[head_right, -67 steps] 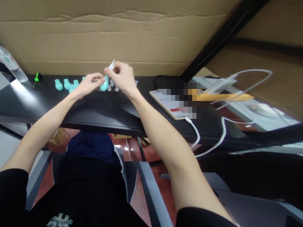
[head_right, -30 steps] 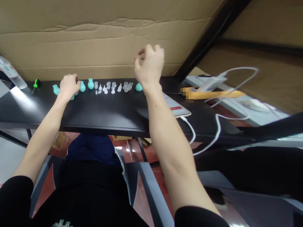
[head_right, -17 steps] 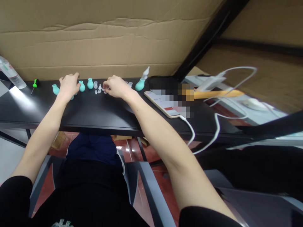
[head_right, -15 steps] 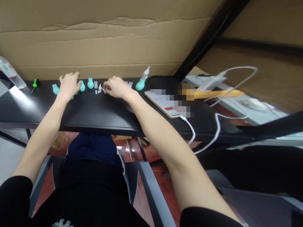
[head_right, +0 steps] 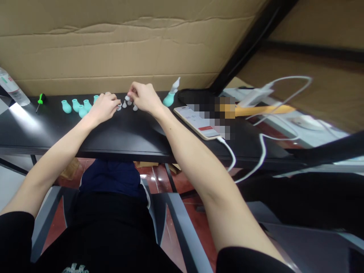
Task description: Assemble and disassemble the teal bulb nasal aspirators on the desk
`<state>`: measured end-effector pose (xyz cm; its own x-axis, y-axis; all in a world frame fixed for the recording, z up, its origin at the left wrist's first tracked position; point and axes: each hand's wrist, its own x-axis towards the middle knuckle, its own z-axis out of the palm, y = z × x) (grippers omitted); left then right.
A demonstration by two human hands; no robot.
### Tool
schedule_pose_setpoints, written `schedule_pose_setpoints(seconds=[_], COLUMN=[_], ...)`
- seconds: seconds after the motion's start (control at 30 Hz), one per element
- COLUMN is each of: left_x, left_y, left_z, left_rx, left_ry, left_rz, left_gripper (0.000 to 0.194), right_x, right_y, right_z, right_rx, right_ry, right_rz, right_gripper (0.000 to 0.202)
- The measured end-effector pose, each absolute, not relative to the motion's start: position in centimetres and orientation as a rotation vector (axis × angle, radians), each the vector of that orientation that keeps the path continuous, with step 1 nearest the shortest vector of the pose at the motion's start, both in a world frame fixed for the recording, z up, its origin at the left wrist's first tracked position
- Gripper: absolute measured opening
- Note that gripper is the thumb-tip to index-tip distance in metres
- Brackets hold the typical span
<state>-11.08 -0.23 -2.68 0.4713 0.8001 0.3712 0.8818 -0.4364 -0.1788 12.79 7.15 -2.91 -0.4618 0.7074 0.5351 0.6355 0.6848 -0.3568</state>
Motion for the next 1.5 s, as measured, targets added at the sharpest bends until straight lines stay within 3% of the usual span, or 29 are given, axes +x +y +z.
schedule_pose_setpoints(seconds=[0.3, 0.5, 0.6, 0.77, 0.87, 1.03, 1.3, 1.5], left_x=[-10.3, -10.3, -10.8, -11.7, -11.8, -11.6, -11.8, -12.4], left_y=[1.5, 1.7, 2.1, 2.6, 2.7, 3.0, 2.7, 2.5], left_z=[-4.9, -4.8, -4.6, -4.2, -4.1, -4.2, -5.3, -4.8], left_rx=[-2.390, -2.432, -2.479, -2.503, -2.622, -2.668, -2.685, -2.782], left_ry=[-1.325, -1.457, -1.451, -1.511, -1.446, -1.345, -1.456, -1.461], left_rz=[-0.279, -0.434, -0.687, -1.520, -1.771, -1.855, -1.891, -1.863], left_gripper=[0.049, 0.043, 0.040, 0.030, 0.036, 0.044, 0.035, 0.041], right_x=[12.3, 12.3, 12.3, 12.1, 12.1, 12.2, 11.9, 12.0], right_y=[7.0, 6.4, 6.5, 7.2, 7.4, 7.4, 6.1, 5.2], right_z=[-3.1, -2.6, -2.7, -3.0, -3.1, -3.4, -3.0, -2.6], right_rx=[-0.990, -1.014, -0.996, -0.937, -0.910, -0.865, -0.911, -0.891], right_ry=[-2.210, -2.207, -2.181, -2.111, -2.107, -2.135, -2.206, -2.270], right_rz=[0.143, 0.161, 0.220, 0.467, 0.514, 0.464, 0.530, 0.434], right_gripper=[0.021, 0.026, 0.032, 0.040, 0.042, 0.053, 0.034, 0.041])
